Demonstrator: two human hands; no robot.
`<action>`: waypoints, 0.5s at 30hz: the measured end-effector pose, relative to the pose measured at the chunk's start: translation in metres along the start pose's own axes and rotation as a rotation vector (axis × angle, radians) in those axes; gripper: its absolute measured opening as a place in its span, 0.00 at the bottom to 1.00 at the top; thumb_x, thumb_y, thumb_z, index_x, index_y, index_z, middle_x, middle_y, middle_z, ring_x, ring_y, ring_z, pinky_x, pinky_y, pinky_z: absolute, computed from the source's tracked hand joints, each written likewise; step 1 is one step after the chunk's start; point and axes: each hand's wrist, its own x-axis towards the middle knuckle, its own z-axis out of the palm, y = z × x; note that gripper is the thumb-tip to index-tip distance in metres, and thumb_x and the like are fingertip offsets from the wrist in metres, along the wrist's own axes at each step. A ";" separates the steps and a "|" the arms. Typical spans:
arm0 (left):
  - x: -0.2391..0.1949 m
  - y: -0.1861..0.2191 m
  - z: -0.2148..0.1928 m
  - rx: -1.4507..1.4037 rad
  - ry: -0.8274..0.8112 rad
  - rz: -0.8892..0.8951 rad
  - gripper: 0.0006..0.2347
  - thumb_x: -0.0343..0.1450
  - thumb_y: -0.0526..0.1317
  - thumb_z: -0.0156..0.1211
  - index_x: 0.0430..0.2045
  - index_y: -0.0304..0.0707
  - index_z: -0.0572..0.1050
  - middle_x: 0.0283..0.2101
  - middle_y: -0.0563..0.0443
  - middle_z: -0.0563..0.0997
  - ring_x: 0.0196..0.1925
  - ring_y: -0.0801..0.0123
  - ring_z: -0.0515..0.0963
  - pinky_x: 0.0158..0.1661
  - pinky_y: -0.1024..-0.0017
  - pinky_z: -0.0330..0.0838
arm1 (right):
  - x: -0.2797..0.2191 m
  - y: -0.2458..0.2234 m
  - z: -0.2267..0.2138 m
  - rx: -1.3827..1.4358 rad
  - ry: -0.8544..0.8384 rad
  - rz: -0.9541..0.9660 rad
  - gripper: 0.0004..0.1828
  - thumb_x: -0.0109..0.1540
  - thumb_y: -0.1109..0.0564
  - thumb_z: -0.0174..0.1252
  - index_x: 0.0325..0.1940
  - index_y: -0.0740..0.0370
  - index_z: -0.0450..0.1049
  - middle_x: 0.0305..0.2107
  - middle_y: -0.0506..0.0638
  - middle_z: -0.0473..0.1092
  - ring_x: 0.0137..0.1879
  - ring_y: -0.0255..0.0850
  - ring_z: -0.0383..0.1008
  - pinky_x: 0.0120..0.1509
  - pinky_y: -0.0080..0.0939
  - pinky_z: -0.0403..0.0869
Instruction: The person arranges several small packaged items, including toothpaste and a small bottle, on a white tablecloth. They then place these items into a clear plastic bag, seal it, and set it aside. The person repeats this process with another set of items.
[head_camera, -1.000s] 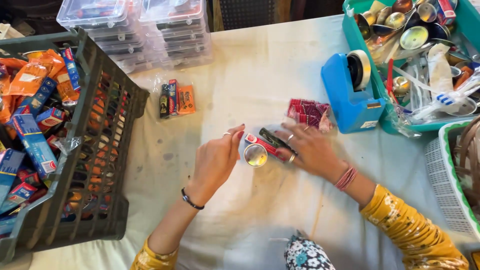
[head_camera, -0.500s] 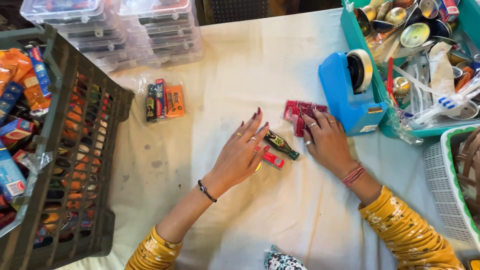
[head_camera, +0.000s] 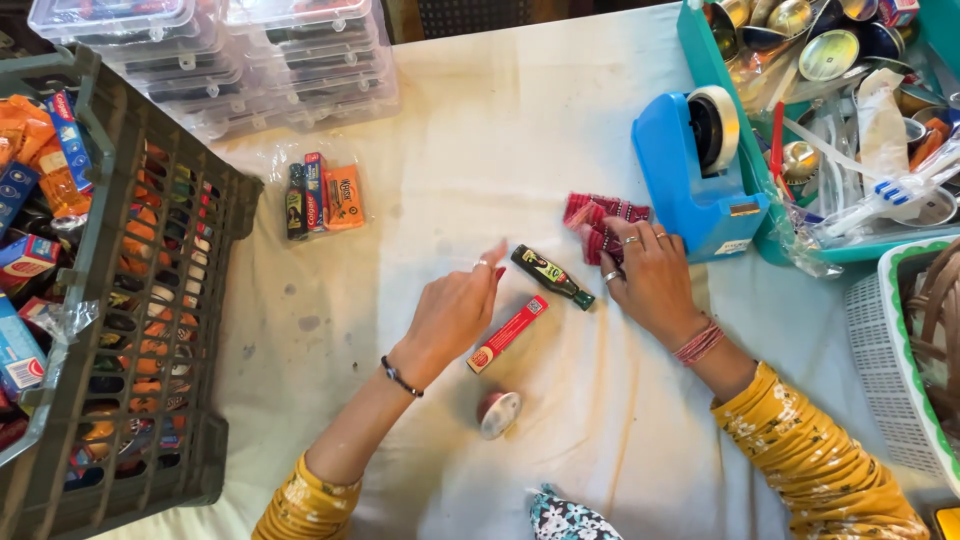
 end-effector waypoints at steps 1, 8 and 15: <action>0.003 -0.001 0.003 0.000 0.003 0.001 0.11 0.77 0.38 0.53 0.52 0.37 0.72 0.23 0.39 0.79 0.26 0.44 0.79 0.28 0.49 0.71 | 0.000 0.001 0.000 -0.002 0.002 -0.002 0.24 0.59 0.57 0.64 0.60 0.61 0.73 0.43 0.55 0.70 0.53 0.53 0.69 0.54 0.52 0.66; 0.019 -0.004 0.024 -0.042 0.179 0.387 0.24 0.69 0.33 0.59 0.63 0.37 0.66 0.59 0.38 0.74 0.57 0.47 0.73 0.54 0.54 0.69 | 0.000 0.003 0.003 -0.019 0.000 0.020 0.19 0.57 0.57 0.65 0.52 0.60 0.73 0.46 0.57 0.68 0.55 0.54 0.68 0.57 0.53 0.66; 0.020 -0.007 0.029 -0.054 0.157 0.316 0.17 0.68 0.37 0.66 0.51 0.40 0.74 0.49 0.44 0.74 0.51 0.52 0.74 0.49 0.57 0.70 | -0.003 0.012 0.009 0.081 0.031 -0.011 0.16 0.57 0.61 0.65 0.47 0.62 0.70 0.50 0.57 0.70 0.57 0.55 0.70 0.59 0.54 0.68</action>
